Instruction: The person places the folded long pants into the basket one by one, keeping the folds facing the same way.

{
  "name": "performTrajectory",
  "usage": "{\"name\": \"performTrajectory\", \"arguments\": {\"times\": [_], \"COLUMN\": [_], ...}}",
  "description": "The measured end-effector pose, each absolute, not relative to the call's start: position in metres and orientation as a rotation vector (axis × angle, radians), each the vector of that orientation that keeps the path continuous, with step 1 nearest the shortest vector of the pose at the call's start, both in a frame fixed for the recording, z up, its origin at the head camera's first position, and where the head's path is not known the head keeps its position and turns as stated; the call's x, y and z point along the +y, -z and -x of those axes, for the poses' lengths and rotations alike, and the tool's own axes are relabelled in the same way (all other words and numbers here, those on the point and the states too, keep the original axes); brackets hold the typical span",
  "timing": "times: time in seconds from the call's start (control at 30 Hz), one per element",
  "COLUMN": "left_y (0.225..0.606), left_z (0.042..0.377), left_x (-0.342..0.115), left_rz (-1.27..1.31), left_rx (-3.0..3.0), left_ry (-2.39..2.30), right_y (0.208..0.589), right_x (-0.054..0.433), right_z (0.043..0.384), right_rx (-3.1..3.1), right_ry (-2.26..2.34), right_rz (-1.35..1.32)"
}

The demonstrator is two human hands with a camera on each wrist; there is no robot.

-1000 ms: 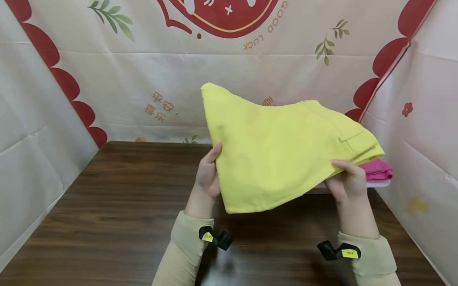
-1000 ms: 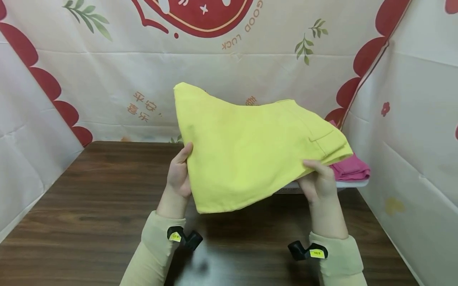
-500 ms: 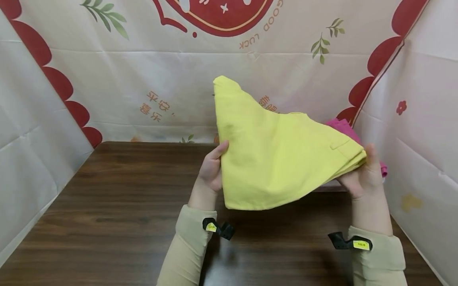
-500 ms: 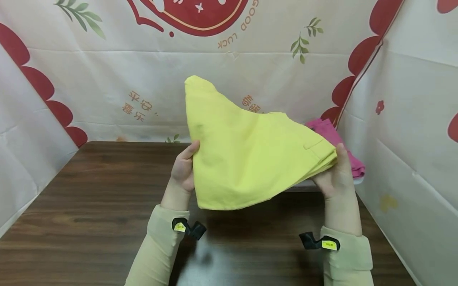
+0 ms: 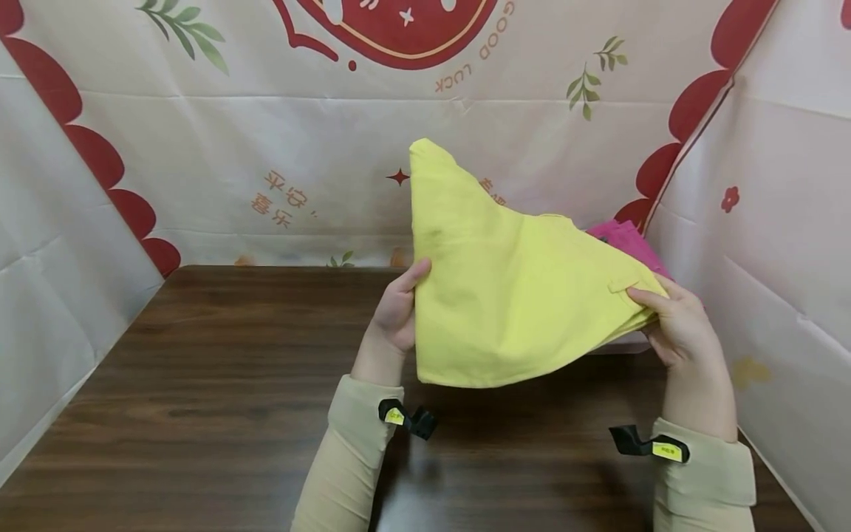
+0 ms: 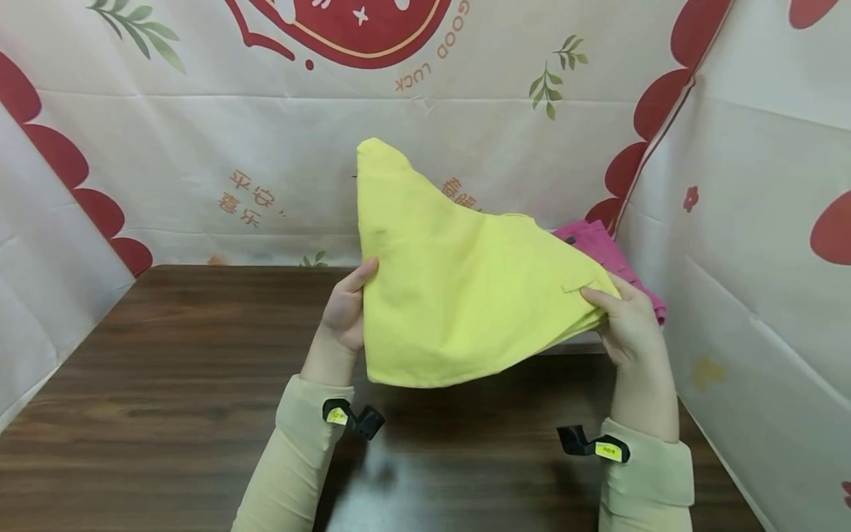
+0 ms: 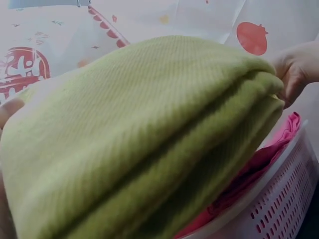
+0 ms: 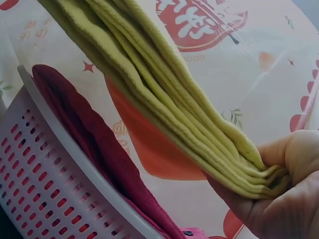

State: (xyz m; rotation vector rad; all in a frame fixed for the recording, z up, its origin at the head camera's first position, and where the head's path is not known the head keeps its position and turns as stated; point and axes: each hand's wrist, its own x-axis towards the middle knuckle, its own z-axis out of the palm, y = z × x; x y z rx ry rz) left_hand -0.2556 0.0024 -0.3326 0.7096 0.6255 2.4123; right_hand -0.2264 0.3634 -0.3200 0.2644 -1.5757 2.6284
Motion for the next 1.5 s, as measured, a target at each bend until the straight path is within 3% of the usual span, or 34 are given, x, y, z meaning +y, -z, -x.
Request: {"name": "performTrajectory", "arguments": {"times": [0.43, 1.5], "left_y": [0.337, 0.348], "left_z": [0.268, 0.305], "left_x": [0.012, 0.055], "left_rz": [-0.505, -0.236], "left_rx": [0.538, 0.892], "left_ry": [-2.581, -2.589], "right_y": [0.310, 0.311], "right_x": [0.357, 0.385], "right_z": [0.225, 0.242], "right_rx": [-1.036, -0.936], "right_ry": [-2.428, -2.436], "right_rz": [-0.291, -0.235]}}
